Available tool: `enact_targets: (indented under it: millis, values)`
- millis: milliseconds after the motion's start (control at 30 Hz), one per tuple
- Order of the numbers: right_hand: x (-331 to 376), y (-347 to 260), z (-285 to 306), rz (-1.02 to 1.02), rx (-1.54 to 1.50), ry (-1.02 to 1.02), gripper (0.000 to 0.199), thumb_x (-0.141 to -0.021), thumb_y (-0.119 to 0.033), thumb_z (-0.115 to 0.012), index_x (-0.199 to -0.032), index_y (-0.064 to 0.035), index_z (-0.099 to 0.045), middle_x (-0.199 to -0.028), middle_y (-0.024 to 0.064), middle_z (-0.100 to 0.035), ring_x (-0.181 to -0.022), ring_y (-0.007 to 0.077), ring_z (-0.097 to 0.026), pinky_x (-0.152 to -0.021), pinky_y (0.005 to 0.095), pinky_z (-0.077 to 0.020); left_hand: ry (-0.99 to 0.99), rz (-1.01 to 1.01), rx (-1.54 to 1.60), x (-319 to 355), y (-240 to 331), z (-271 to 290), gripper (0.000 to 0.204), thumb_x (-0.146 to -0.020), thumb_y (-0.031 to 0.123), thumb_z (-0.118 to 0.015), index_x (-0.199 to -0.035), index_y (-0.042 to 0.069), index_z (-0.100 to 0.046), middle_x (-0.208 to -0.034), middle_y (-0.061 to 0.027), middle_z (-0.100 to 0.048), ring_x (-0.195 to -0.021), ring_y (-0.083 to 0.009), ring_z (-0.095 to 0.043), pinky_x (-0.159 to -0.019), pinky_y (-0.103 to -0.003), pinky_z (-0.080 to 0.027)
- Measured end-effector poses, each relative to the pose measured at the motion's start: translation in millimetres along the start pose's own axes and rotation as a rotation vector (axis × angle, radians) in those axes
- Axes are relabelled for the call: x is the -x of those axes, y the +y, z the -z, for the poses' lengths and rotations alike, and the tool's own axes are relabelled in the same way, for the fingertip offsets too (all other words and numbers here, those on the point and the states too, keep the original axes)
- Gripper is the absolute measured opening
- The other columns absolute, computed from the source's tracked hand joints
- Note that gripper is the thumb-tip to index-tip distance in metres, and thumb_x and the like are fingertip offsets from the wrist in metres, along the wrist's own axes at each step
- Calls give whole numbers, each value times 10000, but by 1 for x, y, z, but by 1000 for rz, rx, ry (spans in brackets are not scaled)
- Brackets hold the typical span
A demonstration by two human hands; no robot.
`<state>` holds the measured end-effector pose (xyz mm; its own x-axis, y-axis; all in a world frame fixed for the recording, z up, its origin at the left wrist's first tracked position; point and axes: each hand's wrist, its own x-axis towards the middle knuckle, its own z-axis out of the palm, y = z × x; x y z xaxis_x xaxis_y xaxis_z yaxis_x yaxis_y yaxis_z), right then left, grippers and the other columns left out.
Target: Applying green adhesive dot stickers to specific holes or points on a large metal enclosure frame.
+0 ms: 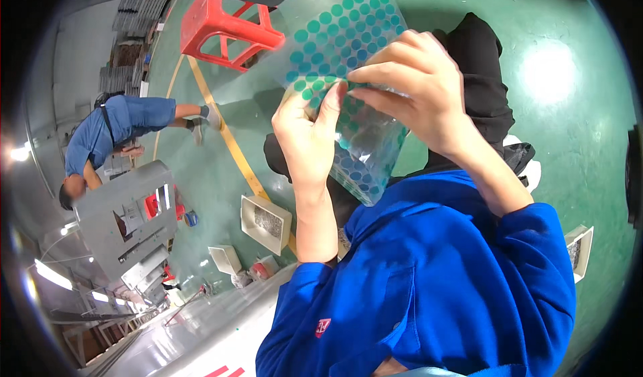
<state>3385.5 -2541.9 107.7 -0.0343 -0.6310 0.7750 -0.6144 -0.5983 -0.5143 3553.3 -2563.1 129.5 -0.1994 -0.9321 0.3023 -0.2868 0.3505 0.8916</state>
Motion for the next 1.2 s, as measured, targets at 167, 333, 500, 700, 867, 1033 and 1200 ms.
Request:
enact_targets:
  millis: [167,333,500,700,867,1033,1200]
  values:
    - [3,4,-20,-294,-377,96,193,-671,-124,-783,-830,-66,-688,-733,43,-642,-699,199,-582,-649,321,-451,38,70,-141,5,10,1,132,-877,72,-635,-954,-31,-664,-876,-72,-650,-751,-112,-582,-684,-245,-462]
    - [-3,9,-22,-321,-435,57,196,-673,-104,-786,-824,-34,-683,-729,59,-641,-700,200,-586,-635,314,-469,1,-132,-226,-3,4,2,87,-869,54,-619,-878,-32,-633,-764,-94,-582,-615,-184,-542,-576,-296,-432]
    - [0,11,-13,-284,-416,-57,197,-675,-79,-783,-790,-16,-636,-733,51,-609,-709,195,-562,-647,303,-454,-57,-219,-287,-2,8,-1,122,-875,99,-619,-869,-23,-610,-727,-100,-527,-585,-212,-496,-543,-318,-397]
    - [-3,9,-3,-284,-395,10,203,-663,-70,-778,-759,-24,-606,-712,72,-587,-692,224,-576,-611,327,-465,-100,-189,-305,-6,18,-6,122,-876,101,-616,-883,-21,-615,-718,-94,-522,-592,-208,-500,-555,-311,-401]
    - [3,10,2,-139,-257,87,223,-650,-43,-784,-786,-3,-613,-753,61,-604,-695,192,-585,-613,302,-474,-81,-232,-210,-6,14,-13,145,-873,116,-629,-855,-28,-618,-733,-117,-552,-623,-239,-541,-579,-316,-424]
    - [10,8,4,-168,-316,51,196,-674,-40,-776,-774,-9,-610,-751,58,-607,-693,185,-587,-613,286,-474,-60,-248,-190,0,14,-15,148,-867,119,-647,-862,-27,-625,-766,-118,-581,-633,-221,-548,-581,-307,-428]
    - [17,1,6,-204,-262,156,231,-670,-95,-799,-829,-19,-649,-759,58,-621,-701,173,-602,-609,269,-484,-54,-85,-119,10,18,-19,135,-865,105,-650,-863,-28,-626,-761,-91,-580,-627,-174,-529,-575,-288,-420]
